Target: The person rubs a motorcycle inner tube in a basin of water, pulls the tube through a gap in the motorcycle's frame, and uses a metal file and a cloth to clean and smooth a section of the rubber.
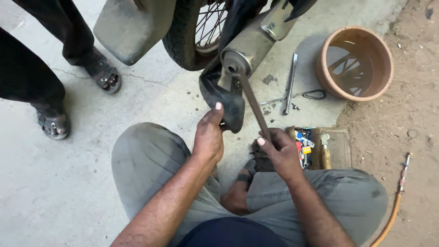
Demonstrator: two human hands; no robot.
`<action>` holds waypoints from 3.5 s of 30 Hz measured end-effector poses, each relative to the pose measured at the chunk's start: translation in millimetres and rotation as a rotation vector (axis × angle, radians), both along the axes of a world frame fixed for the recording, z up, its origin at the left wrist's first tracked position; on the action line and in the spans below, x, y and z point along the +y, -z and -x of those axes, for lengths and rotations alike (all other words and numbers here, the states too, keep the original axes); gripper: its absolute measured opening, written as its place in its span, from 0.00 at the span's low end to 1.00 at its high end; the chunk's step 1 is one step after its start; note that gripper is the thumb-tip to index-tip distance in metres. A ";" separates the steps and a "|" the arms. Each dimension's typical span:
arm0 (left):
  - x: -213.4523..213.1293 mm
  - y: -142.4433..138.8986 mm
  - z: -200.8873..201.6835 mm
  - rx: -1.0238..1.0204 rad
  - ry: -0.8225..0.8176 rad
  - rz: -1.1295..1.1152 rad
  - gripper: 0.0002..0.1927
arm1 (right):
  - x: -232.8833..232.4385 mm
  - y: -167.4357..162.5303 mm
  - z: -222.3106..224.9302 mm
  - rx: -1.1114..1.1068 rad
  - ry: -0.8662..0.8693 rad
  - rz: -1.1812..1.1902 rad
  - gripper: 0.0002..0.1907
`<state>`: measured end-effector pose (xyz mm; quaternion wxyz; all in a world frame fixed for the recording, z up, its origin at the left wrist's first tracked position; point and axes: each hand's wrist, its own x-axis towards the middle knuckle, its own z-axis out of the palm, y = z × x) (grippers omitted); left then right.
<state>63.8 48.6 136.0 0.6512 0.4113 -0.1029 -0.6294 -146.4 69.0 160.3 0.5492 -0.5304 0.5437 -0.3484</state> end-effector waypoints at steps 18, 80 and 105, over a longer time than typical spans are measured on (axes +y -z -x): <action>-2.0 -6.6 -9.1 0.030 0.057 0.021 0.18 | -28.5 -30.9 18.7 -0.533 0.451 -0.291 0.16; 11.8 -32.5 -9.3 -0.076 0.214 0.128 0.11 | 61.2 -43.3 5.3 0.294 0.052 -0.239 0.31; 14.7 -6.8 6.1 -0.078 0.152 0.122 0.11 | 92.7 -31.0 -16.8 -0.018 0.128 -0.287 0.30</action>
